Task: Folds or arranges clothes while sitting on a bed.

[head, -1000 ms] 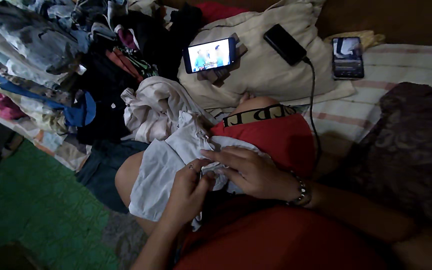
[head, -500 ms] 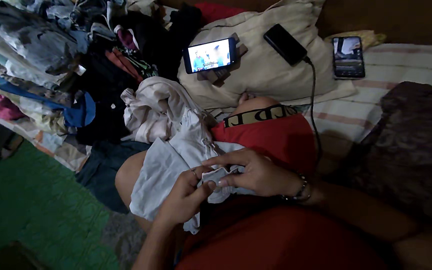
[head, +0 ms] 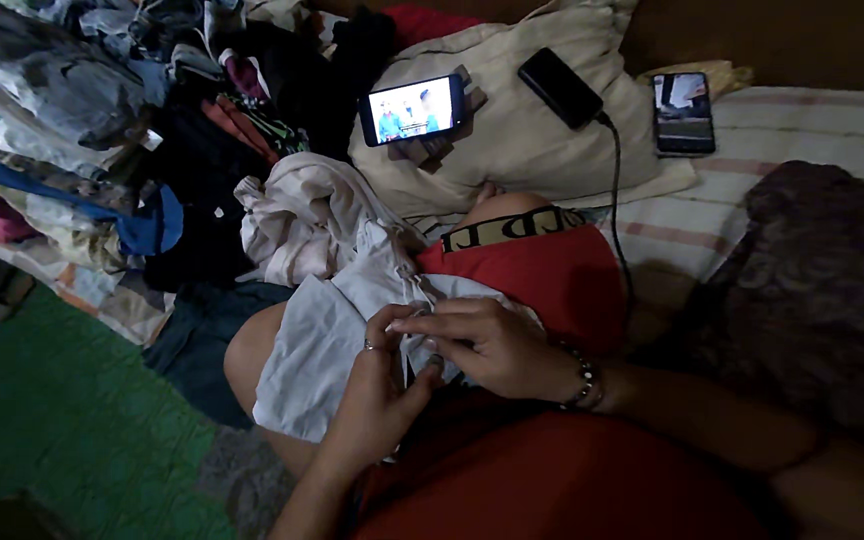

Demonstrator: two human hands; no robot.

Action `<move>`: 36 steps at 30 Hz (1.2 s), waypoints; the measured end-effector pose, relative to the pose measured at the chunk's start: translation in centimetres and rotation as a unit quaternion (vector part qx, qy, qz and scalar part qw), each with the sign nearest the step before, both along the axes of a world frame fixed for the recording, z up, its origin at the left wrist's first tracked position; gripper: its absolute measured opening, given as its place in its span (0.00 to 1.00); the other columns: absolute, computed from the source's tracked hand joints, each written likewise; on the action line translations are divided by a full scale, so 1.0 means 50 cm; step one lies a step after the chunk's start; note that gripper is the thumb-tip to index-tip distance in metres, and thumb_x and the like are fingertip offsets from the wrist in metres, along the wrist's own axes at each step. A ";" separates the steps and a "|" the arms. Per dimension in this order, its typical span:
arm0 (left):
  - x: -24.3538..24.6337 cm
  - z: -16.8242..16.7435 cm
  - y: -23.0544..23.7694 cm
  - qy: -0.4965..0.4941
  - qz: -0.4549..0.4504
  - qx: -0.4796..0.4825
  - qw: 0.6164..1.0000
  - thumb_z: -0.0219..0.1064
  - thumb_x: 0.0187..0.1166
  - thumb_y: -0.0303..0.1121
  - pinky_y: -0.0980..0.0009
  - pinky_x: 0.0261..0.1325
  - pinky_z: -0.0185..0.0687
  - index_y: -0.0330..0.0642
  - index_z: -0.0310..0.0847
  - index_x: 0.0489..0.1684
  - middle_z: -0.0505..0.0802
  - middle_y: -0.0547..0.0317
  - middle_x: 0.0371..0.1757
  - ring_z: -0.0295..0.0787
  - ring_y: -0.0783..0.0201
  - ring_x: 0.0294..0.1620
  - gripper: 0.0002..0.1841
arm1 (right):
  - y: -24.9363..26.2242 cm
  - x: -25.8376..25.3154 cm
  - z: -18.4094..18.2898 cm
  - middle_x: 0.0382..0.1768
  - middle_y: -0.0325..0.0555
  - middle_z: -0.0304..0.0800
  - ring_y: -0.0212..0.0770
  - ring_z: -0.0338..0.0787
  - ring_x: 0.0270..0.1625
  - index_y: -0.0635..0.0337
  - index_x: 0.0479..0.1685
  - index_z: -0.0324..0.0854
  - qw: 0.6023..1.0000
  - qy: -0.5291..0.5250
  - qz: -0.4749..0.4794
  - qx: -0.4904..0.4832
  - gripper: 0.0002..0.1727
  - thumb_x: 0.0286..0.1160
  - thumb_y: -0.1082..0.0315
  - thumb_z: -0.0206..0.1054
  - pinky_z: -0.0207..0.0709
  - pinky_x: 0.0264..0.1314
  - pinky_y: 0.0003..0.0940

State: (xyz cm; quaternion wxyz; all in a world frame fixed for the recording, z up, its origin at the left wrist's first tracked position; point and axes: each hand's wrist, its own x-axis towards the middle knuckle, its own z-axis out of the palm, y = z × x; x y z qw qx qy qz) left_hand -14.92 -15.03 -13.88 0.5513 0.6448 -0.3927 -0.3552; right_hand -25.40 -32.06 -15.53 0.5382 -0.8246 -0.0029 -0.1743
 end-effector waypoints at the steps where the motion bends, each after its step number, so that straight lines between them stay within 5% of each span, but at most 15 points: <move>1: 0.002 -0.002 0.001 0.010 -0.002 -0.008 1.000 0.73 0.73 0.23 0.75 0.61 0.88 0.29 0.56 0.77 0.88 0.59 0.64 0.88 0.76 0.58 0.34 | 0.003 0.000 0.000 0.31 0.45 0.85 0.31 0.81 0.35 0.53 0.64 0.90 1.000 -0.001 -0.007 -0.009 0.19 0.81 0.72 0.60 0.75 0.41 0.19; 4: 0.007 -0.015 0.011 0.039 -0.022 -0.031 0.999 0.73 0.75 0.26 0.69 0.72 0.84 0.27 0.60 0.77 0.87 0.58 0.69 0.86 0.72 0.67 0.33 | -0.002 0.000 0.010 0.42 0.47 0.92 0.34 0.88 0.42 0.53 0.71 0.85 0.999 0.024 0.024 -0.006 0.21 0.82 0.72 0.59 0.81 0.50 0.24; 8: 0.005 -0.011 0.011 0.072 0.014 -0.033 0.997 0.73 0.78 0.35 0.70 0.66 0.88 0.35 0.59 0.78 0.89 0.65 0.64 0.89 0.73 0.60 0.33 | -0.020 0.008 0.029 0.57 0.49 0.93 0.31 0.90 0.56 0.58 0.76 0.81 0.997 0.043 0.060 0.031 0.23 0.81 0.72 0.63 0.80 0.63 0.21; 11: 0.004 0.004 0.007 0.106 0.039 -0.017 0.993 0.73 0.75 0.27 0.74 0.47 0.92 0.35 0.56 0.76 0.92 0.64 0.54 0.92 0.74 0.43 0.33 | -0.014 0.008 0.031 0.54 0.50 0.93 0.32 0.90 0.53 0.58 0.77 0.80 0.998 0.025 0.056 0.025 0.24 0.81 0.72 0.63 0.80 0.61 0.22; 16: 0.008 0.017 0.012 0.102 0.029 -0.017 0.994 0.74 0.74 0.25 0.72 0.48 0.93 0.35 0.60 0.73 0.92 0.63 0.56 0.93 0.72 0.46 0.31 | 0.003 0.007 0.021 0.44 0.49 0.92 0.35 0.88 0.46 0.57 0.75 0.81 1.000 -0.022 0.013 -0.005 0.22 0.82 0.70 0.64 0.82 0.55 0.25; 19: 0.013 0.019 0.014 0.121 0.041 -0.041 0.991 0.72 0.79 0.31 0.71 0.55 0.92 0.40 0.61 0.76 0.93 0.68 0.52 0.93 0.72 0.50 0.29 | -0.009 0.018 0.025 0.53 0.51 0.92 0.31 0.89 0.53 0.61 0.77 0.79 0.999 -0.017 0.039 0.029 0.24 0.82 0.67 0.66 0.81 0.63 0.22; 28: 0.018 0.023 0.023 0.195 0.026 -0.035 0.980 0.67 0.80 0.26 0.72 0.49 0.92 0.43 0.66 0.69 0.93 0.67 0.53 0.93 0.72 0.45 0.21 | -0.023 0.012 0.032 0.57 0.54 0.85 0.35 0.84 0.54 0.55 0.86 0.69 0.988 0.073 0.123 0.051 0.32 0.81 0.62 0.67 0.79 0.61 0.23; 33: 0.019 0.029 0.027 0.082 0.024 0.002 0.996 0.68 0.81 0.28 0.73 0.47 0.93 0.36 0.66 0.71 0.93 0.64 0.51 0.93 0.72 0.43 0.23 | -0.026 0.008 0.039 0.60 0.53 0.85 0.39 0.84 0.59 0.52 0.90 0.64 0.986 0.105 0.125 0.028 0.36 0.82 0.54 0.67 0.79 0.65 0.31; 36: 0.015 0.036 0.035 -0.051 0.042 0.022 0.998 0.68 0.83 0.33 0.75 0.49 0.93 0.35 0.70 0.69 0.93 0.64 0.50 0.93 0.75 0.45 0.21 | -0.027 0.009 0.050 0.67 0.55 0.79 0.45 0.81 0.63 0.48 0.93 0.58 0.982 0.147 0.117 -0.027 0.49 0.71 0.43 0.74 0.79 0.66 0.38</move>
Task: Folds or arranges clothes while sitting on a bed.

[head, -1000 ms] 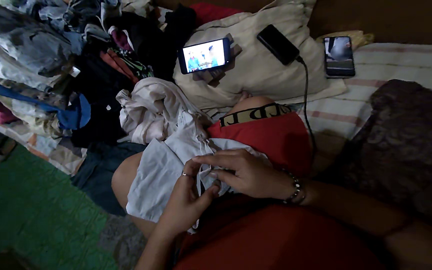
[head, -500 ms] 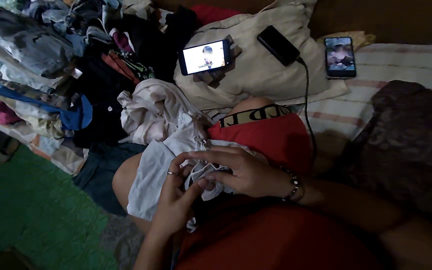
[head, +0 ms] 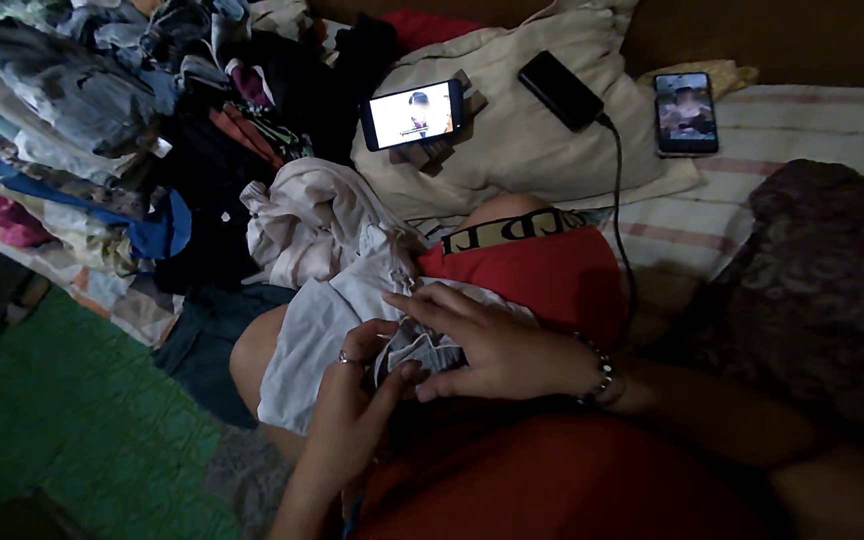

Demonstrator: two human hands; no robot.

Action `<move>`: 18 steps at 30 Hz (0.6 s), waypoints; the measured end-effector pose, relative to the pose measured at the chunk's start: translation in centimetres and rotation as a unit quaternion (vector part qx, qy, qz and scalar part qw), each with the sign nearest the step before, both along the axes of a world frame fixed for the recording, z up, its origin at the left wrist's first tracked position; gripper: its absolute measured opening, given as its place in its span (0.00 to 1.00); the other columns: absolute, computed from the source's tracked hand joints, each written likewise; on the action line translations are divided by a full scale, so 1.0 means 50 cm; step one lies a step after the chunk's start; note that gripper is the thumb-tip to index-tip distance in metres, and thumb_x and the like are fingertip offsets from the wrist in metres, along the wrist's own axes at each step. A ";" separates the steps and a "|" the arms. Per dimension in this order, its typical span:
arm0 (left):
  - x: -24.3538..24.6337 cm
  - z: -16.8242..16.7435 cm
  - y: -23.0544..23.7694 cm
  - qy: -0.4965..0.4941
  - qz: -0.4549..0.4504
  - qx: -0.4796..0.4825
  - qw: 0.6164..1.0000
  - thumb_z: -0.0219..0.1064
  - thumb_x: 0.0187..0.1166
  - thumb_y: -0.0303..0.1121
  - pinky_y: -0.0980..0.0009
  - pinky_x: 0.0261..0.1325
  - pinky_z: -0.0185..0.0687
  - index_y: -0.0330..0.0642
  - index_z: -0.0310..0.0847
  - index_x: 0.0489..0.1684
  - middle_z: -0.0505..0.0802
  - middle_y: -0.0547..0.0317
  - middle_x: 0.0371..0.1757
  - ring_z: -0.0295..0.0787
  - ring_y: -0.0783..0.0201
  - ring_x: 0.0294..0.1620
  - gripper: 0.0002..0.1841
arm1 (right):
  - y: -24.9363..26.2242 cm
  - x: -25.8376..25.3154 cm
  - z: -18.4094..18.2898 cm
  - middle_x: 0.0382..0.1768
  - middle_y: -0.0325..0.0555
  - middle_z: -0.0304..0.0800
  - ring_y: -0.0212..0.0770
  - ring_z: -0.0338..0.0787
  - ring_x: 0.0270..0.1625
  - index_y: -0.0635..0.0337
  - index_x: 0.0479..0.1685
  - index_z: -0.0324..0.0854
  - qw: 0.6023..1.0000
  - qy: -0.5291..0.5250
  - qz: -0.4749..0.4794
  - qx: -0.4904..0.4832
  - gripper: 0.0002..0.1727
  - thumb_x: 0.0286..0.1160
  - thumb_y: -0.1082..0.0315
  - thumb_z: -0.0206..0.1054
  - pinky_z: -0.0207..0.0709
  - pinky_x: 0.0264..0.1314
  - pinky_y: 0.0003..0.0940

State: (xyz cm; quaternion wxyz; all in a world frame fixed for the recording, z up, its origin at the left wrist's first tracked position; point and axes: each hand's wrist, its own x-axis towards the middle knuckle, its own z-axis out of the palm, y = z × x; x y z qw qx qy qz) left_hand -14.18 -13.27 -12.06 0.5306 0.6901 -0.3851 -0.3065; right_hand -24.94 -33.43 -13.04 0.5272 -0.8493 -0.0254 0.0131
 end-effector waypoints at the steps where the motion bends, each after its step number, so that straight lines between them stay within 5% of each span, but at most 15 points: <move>1: -0.004 0.002 0.003 -0.068 0.018 0.008 0.997 0.69 0.83 0.36 0.77 0.52 0.91 0.37 0.73 0.68 0.93 0.64 0.51 0.91 0.77 0.47 0.21 | 0.000 0.003 0.003 0.68 0.56 0.79 0.46 0.82 0.64 0.49 0.93 0.58 1.000 0.009 0.008 -0.010 0.50 0.70 0.44 0.76 0.79 0.67 0.39; 3: -0.014 0.010 0.014 -0.210 0.069 0.004 0.975 0.69 0.83 0.43 0.76 0.62 0.82 0.45 0.77 0.66 0.89 0.61 0.56 0.85 0.75 0.57 0.19 | 0.001 0.011 0.008 0.67 0.57 0.86 0.49 0.87 0.66 0.55 0.88 0.67 1.000 0.011 0.020 -0.001 0.42 0.71 0.54 0.77 0.78 0.71 0.46; 5: -0.029 0.034 0.026 -0.253 0.089 -0.050 0.962 0.66 0.84 0.47 0.81 0.57 0.78 0.56 0.82 0.56 0.84 0.68 0.50 0.82 0.78 0.53 0.12 | 0.003 0.021 0.010 0.66 0.54 0.89 0.46 0.88 0.68 0.59 0.81 0.75 1.000 -0.012 0.004 0.024 0.35 0.72 0.61 0.76 0.78 0.74 0.41; 6: -0.040 0.049 0.031 -0.210 0.045 -0.087 0.973 0.63 0.87 0.48 0.83 0.54 0.79 0.55 0.82 0.46 0.85 0.71 0.44 0.82 0.80 0.49 0.10 | 0.005 0.028 0.012 0.64 0.53 0.90 0.43 0.88 0.67 0.59 0.79 0.77 0.999 -0.026 -0.020 0.042 0.32 0.73 0.62 0.75 0.79 0.73 0.38; 8: -0.065 0.058 0.027 -0.039 -0.141 -0.111 0.983 0.59 0.90 0.46 0.81 0.50 0.79 0.44 0.79 0.31 0.85 0.62 0.35 0.83 0.75 0.42 0.18 | 0.009 0.049 0.025 0.61 0.49 0.92 0.36 0.89 0.63 0.56 0.76 0.81 0.994 -0.050 -0.074 0.067 0.28 0.76 0.61 0.73 0.82 0.68 0.33; 10: -0.086 0.026 0.015 0.090 -0.253 -0.023 0.963 0.62 0.88 0.38 0.77 0.53 0.81 0.33 0.86 0.38 0.89 0.55 0.38 0.85 0.72 0.44 0.16 | 0.008 0.077 0.047 0.59 0.46 0.92 0.35 0.91 0.58 0.51 0.80 0.78 0.994 -0.069 -0.077 0.038 0.29 0.77 0.63 0.72 0.85 0.62 0.35; 13: -0.092 -0.010 0.021 0.210 -0.076 0.121 0.967 0.63 0.85 0.32 0.78 0.49 0.84 0.39 0.84 0.55 0.90 0.69 0.40 0.86 0.79 0.41 0.10 | 0.009 0.107 0.100 0.62 0.53 0.91 0.47 0.90 0.61 0.52 0.86 0.70 0.999 -0.014 0.051 -0.011 0.33 0.79 0.68 0.69 0.81 0.66 0.47; 15: -0.085 -0.011 0.035 0.167 0.152 0.130 0.965 0.64 0.81 0.29 0.78 0.42 0.88 0.43 0.87 0.47 0.93 0.74 0.35 0.89 0.81 0.35 0.07 | 0.022 0.113 0.116 0.57 0.54 0.93 0.49 0.92 0.57 0.55 0.82 0.76 0.993 -0.064 0.099 -0.018 0.30 0.77 0.73 0.68 0.82 0.63 0.48; 18: -0.045 -0.018 0.096 -0.020 0.331 0.109 0.937 0.74 0.68 0.25 0.77 0.50 0.88 0.28 0.84 0.45 0.93 0.63 0.38 0.90 0.78 0.40 0.12 | 0.050 0.124 0.148 0.32 0.47 0.89 0.42 0.87 0.32 0.53 0.66 0.89 0.942 -0.326 0.051 -0.063 0.24 0.69 0.77 0.67 0.80 0.33 0.36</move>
